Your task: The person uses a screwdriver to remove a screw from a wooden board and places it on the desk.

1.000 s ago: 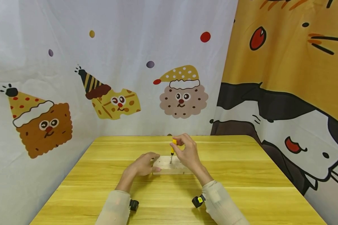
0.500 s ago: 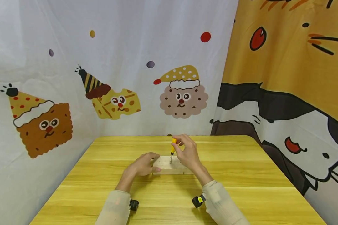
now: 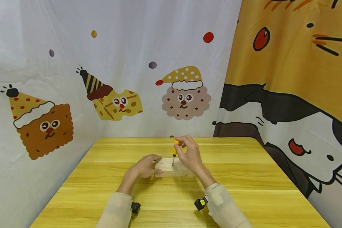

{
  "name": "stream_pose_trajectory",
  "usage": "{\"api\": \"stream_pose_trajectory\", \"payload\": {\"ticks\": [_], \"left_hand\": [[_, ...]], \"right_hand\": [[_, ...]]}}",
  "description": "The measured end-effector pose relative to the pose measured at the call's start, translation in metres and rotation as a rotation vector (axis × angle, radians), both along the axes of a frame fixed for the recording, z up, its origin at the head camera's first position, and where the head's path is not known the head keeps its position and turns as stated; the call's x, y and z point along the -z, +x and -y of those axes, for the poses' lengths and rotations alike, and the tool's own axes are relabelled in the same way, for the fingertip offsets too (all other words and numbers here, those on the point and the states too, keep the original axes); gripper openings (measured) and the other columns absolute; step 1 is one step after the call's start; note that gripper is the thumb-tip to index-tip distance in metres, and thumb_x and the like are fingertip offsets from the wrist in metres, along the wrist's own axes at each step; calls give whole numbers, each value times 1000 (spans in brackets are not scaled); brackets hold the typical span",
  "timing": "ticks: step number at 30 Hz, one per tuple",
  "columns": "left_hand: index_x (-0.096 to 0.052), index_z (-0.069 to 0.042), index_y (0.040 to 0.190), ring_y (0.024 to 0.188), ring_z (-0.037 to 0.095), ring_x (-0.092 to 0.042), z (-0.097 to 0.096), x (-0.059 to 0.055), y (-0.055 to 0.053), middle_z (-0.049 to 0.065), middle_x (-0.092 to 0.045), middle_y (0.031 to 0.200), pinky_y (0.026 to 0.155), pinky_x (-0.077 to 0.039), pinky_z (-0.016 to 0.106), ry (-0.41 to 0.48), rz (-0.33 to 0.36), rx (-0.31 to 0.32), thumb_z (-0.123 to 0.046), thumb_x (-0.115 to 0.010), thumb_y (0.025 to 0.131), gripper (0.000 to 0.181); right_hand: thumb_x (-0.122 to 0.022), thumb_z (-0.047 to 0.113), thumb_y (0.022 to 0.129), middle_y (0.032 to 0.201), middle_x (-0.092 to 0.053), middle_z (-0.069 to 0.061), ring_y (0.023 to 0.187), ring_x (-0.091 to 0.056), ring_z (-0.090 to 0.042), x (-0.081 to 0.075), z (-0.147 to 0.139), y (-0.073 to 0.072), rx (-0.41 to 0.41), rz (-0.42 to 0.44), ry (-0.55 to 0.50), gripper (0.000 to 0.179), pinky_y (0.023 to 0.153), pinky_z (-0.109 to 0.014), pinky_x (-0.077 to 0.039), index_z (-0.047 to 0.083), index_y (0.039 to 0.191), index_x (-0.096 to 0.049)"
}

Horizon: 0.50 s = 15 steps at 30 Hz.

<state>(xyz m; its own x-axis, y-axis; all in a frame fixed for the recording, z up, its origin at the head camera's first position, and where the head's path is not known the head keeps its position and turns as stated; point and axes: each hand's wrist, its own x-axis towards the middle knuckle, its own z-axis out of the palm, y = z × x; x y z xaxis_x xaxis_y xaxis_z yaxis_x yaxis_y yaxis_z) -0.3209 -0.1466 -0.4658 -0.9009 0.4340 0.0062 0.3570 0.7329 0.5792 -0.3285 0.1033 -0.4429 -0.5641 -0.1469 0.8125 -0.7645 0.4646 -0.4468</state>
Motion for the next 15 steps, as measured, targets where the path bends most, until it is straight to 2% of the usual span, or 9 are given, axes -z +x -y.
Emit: {"api": "stream_pose_trajectory", "payload": {"ticks": [8,13,15], "left_hand": [[-61,-2,160,154,45,-59,1,0,0,20,-63,164,127,-51,65,6,-12,5,-30,-89,101,71],[-60,-1,161,154,45,-59,1,0,0,20,-63,164,127,-51,65,2,-13,7,-29,-88,101,72],[-60,-1,161,154,45,-58,1,0,0,20,-62,165,127,-51,65,1,-12,8,-29,-88,101,72]], "right_hand": [[-91,6,95,95,-71,-13,86,-69,-25,0,-1,-1,25,-9,-8,24,78,-32,-64,4,117,-80],[-91,5,95,94,-72,-19,85,-69,-25,0,-1,-2,19,-17,-12,23,77,-34,-64,4,115,-80],[-91,4,95,93,-71,-17,85,-69,-25,1,0,-2,20,-27,-10,22,76,-36,-65,4,115,-80]]}}
